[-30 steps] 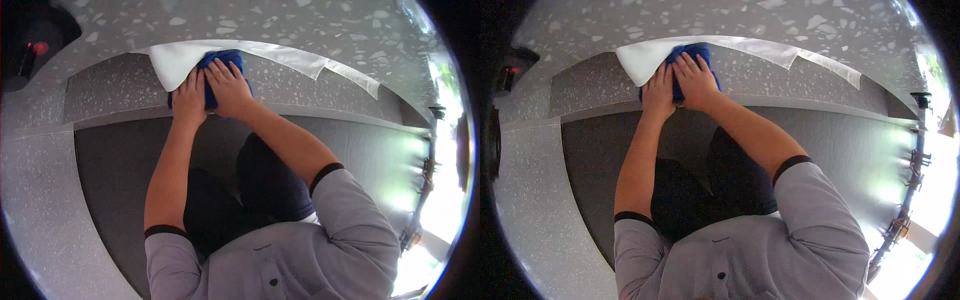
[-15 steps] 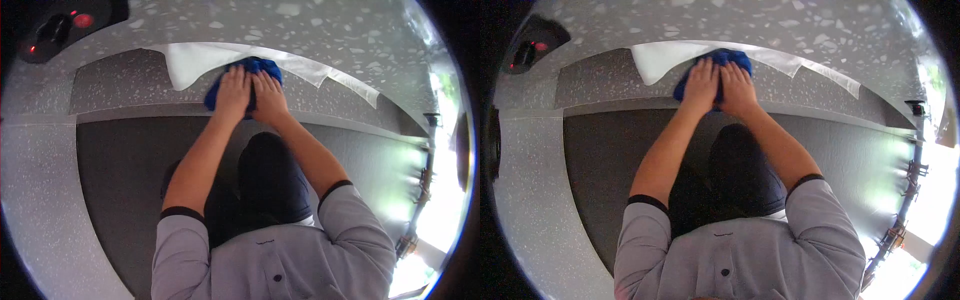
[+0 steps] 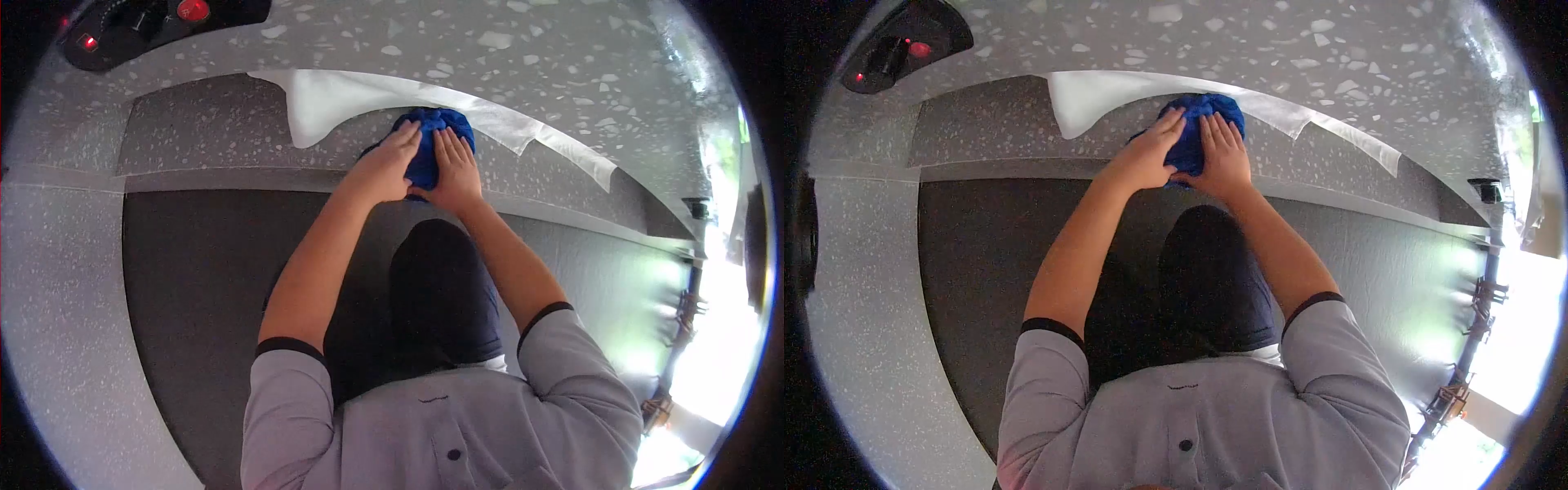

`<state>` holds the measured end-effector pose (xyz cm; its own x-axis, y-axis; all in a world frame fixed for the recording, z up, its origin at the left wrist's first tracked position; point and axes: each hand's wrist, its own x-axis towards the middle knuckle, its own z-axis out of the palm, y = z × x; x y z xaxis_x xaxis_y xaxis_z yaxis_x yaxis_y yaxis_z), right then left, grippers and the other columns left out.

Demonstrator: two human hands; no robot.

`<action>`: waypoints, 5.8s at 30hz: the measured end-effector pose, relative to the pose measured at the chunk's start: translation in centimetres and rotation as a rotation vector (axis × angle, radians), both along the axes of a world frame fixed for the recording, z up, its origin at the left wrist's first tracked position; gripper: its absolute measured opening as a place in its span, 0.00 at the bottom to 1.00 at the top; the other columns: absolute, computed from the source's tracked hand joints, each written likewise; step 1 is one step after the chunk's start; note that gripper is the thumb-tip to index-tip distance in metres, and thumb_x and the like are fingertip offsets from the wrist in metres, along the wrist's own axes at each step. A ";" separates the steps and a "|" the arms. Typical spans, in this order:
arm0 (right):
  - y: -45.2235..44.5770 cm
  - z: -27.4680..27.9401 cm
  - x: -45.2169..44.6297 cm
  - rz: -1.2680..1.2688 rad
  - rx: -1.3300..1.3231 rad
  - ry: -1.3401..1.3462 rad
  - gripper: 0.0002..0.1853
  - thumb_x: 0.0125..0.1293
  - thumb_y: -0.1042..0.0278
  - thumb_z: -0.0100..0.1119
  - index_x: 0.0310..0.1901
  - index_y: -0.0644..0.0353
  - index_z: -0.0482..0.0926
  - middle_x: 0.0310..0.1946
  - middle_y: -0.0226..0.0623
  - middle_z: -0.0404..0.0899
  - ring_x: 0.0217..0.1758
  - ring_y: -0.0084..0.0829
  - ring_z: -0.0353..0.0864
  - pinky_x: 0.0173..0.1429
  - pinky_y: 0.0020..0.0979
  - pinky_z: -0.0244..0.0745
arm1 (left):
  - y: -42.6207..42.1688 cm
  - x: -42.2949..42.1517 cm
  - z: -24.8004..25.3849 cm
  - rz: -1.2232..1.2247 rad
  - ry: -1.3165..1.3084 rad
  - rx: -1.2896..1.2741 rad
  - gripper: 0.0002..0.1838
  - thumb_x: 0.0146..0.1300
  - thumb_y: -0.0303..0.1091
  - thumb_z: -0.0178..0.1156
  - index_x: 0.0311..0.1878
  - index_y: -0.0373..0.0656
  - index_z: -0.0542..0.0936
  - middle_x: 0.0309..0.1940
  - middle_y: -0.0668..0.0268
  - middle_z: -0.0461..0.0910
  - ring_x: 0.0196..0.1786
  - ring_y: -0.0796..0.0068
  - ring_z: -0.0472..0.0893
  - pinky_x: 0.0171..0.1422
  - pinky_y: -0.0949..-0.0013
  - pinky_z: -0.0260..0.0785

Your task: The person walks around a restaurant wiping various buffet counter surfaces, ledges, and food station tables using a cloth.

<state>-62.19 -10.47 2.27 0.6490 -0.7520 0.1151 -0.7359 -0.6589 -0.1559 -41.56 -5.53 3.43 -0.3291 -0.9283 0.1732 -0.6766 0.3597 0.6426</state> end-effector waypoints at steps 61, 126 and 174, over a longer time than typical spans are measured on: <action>-1.3 0.0 1.2 0.036 0.005 0.210 0.60 0.42 0.53 0.79 0.75 0.74 0.58 0.79 0.59 0.55 0.84 0.52 0.51 0.86 0.46 0.45 | -2.1 -4.0 -3.5 0.227 -0.455 -0.168 0.44 0.54 0.35 0.69 0.74 0.32 0.65 0.78 0.51 0.63 0.82 0.57 0.58 0.85 0.56 0.48; -2.8 1.3 -6.7 -0.123 0.014 0.325 0.65 0.40 0.49 0.79 0.77 0.73 0.54 0.80 0.57 0.51 0.86 0.51 0.45 0.87 0.47 0.42 | -5.7 -11.5 -2.5 0.039 -0.466 -0.173 0.63 0.39 0.51 0.82 0.76 0.30 0.61 0.78 0.47 0.61 0.82 0.54 0.57 0.87 0.55 0.44; 9.4 15.1 -11.5 -0.170 0.602 0.105 0.39 0.73 0.55 0.56 0.76 0.74 0.57 0.82 0.57 0.43 0.86 0.53 0.42 0.87 0.45 0.44 | -0.8 -14.5 3.6 0.320 -0.546 0.498 0.33 0.76 0.54 0.50 0.81 0.58 0.61 0.81 0.58 0.58 0.81 0.49 0.58 0.82 0.39 0.50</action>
<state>-73.66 -1.09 17.34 0.4999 -0.7585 -0.4181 -0.8539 -0.3508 -0.3845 -56.09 -6.28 7.03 0.0472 -0.9177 -0.3946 -0.9631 -0.1465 0.2256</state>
